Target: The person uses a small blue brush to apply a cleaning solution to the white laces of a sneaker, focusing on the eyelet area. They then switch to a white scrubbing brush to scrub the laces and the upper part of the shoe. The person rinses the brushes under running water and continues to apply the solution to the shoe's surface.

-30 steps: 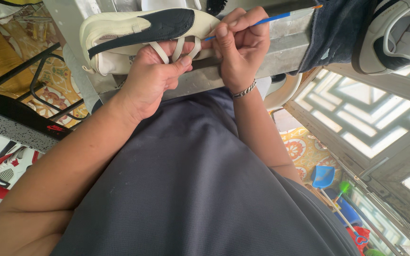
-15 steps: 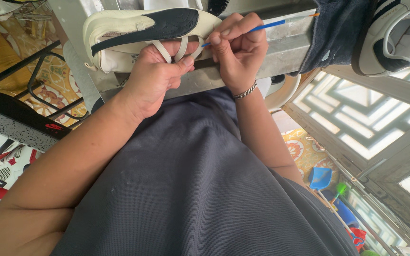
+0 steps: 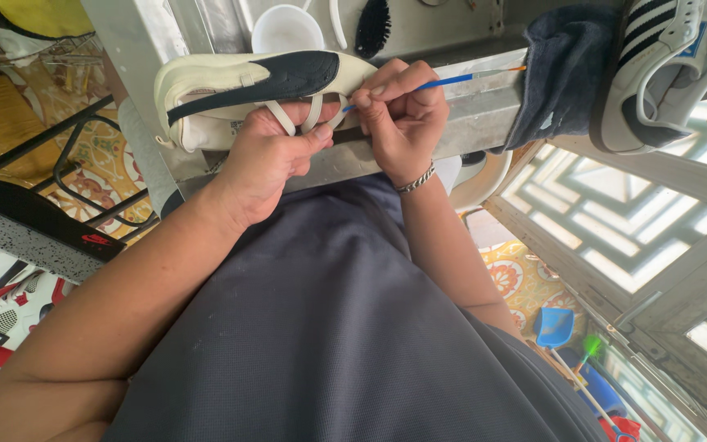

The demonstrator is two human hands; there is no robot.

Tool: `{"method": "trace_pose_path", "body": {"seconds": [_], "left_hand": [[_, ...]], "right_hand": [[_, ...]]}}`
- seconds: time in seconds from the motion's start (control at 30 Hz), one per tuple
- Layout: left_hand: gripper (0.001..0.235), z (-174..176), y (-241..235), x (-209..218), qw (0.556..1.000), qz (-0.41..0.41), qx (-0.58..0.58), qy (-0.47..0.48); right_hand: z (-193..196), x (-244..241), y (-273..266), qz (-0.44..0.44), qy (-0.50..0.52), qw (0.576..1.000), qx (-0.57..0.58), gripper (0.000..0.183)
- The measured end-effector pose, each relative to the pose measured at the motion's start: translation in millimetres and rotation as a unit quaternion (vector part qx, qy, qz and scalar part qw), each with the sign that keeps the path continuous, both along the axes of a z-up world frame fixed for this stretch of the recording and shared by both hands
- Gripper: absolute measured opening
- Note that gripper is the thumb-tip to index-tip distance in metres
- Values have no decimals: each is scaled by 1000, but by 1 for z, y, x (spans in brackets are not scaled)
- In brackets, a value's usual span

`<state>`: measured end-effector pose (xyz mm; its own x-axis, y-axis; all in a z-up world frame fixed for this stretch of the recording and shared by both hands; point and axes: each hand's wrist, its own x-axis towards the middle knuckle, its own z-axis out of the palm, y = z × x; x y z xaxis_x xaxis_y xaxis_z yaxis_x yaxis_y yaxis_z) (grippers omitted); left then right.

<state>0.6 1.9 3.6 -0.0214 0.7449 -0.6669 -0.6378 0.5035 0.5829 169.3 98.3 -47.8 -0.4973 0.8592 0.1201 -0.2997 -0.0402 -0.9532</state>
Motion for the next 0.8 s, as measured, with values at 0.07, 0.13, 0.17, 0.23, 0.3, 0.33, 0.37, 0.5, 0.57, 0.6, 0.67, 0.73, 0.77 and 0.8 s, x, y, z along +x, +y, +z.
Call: {"method": "trace_pose_path", "body": {"seconds": [0.07, 0.13, 0.17, 0.23, 0.3, 0.33, 0.37, 0.5, 0.57, 0.6, 0.67, 0.73, 0.77, 0.8], "left_hand": [[28, -1, 0, 0, 1000, 2, 3, -5], [27, -1, 0, 0, 1000, 3, 3, -4], [26, -2, 0, 0, 1000, 3, 0, -2], [26, -2, 0, 0, 1000, 4, -1, 0], [27, -2, 0, 1, 1000, 4, -2, -3], [27, -1, 0, 1, 1000, 5, -4, -2], [26, -1, 0, 1, 1000, 6, -4, -1], [27, 0, 1, 1, 1000, 4, -7, 0], [27, 0, 0, 0, 1000, 5, -4, -4], [27, -1, 1, -1, 1000, 4, -2, -6], [27, -1, 1, 0, 1000, 5, 1, -4], [27, 0, 0, -1, 1000, 7, -1, -3], [27, -1, 0, -1, 1000, 7, -4, -5], [27, -1, 0, 0, 1000, 8, -7, -8]], "right_hand": [[0, 1, 0, -11, 0, 1000, -10, 24], [0, 0, 1, -13, 2, 1000, -10, 23], [0, -1, 1, -9, 3, 1000, -5, 22], [0, -2, 2, -5, 4, 1000, -2, 22], [1, 0, 2, -7, 4, 1000, -9, 24], [1, 0, 0, -11, 3, 1000, -13, 23], [0, -1, 0, -15, 2, 1000, -15, 23], [2, -1, 1, -5, -3, 1000, -14, 22], [2, -1, 1, -16, -8, 1000, -17, 23], [2, -1, 1, -22, -10, 1000, -18, 23], [2, -1, 1, -10, -7, 1000, -7, 23], [2, -2, 1, -7, -4, 1000, -10, 23], [2, -1, 2, -13, -5, 1000, -18, 23], [2, 0, 1, -18, -7, 999, -25, 24]]}}
